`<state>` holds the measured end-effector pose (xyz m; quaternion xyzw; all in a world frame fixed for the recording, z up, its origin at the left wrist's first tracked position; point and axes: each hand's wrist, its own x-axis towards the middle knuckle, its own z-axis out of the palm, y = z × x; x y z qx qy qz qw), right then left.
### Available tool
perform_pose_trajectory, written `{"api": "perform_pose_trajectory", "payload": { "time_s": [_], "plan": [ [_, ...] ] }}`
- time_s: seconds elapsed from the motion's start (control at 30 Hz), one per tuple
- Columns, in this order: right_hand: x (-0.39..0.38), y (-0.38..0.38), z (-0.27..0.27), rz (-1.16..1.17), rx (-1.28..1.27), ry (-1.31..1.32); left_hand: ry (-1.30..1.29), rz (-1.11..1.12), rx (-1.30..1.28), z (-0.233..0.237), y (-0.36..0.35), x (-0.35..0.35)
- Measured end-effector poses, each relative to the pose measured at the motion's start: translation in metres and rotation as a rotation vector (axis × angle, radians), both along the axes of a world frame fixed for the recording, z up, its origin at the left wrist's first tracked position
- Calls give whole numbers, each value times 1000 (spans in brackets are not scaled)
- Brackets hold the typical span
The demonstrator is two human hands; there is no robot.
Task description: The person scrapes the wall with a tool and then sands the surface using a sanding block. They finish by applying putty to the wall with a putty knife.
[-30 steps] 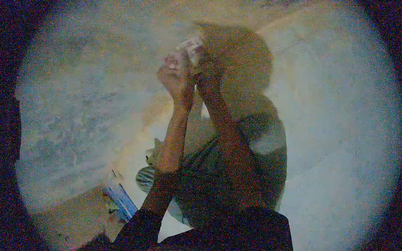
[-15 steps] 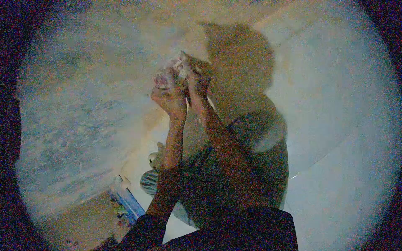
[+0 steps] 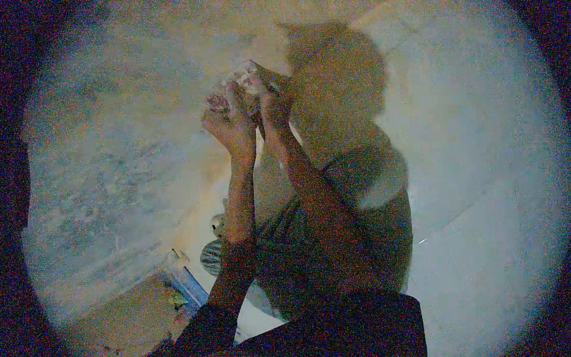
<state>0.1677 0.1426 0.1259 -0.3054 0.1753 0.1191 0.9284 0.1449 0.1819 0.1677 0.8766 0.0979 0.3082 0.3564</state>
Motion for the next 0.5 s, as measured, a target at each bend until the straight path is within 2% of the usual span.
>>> {"api": "perform_pose_trajectory", "payload": {
  "time_s": [0.07, 0.13, 0.27, 0.3, 0.33, 0.4, 0.5],
  "plan": [
    [0, 2, -5, -21, 20, -73, -195, -50, 42, 1, -4, 4],
    [2, 5, -19, -36, 44, -144, -158, -38, -2, -4, -3, 6],
    [7, 14, -38, -122, -224, -304, -40, -28, 17, -13, 18, 3],
    [7, 15, -37, -137, -254, -298, -169, -56, 15, -10, 16, 6],
    [7, 16, -36, -152, -280, -288, -174, -53, 15, -6, 14, 5],
    [5, 15, -35, -155, -298, -254, -92, 35, -104, -4, 11, 0],
    [7, 14, -33, -145, -272, -231, -60, 32, -277, -19, 18, 2]
  ]
}}
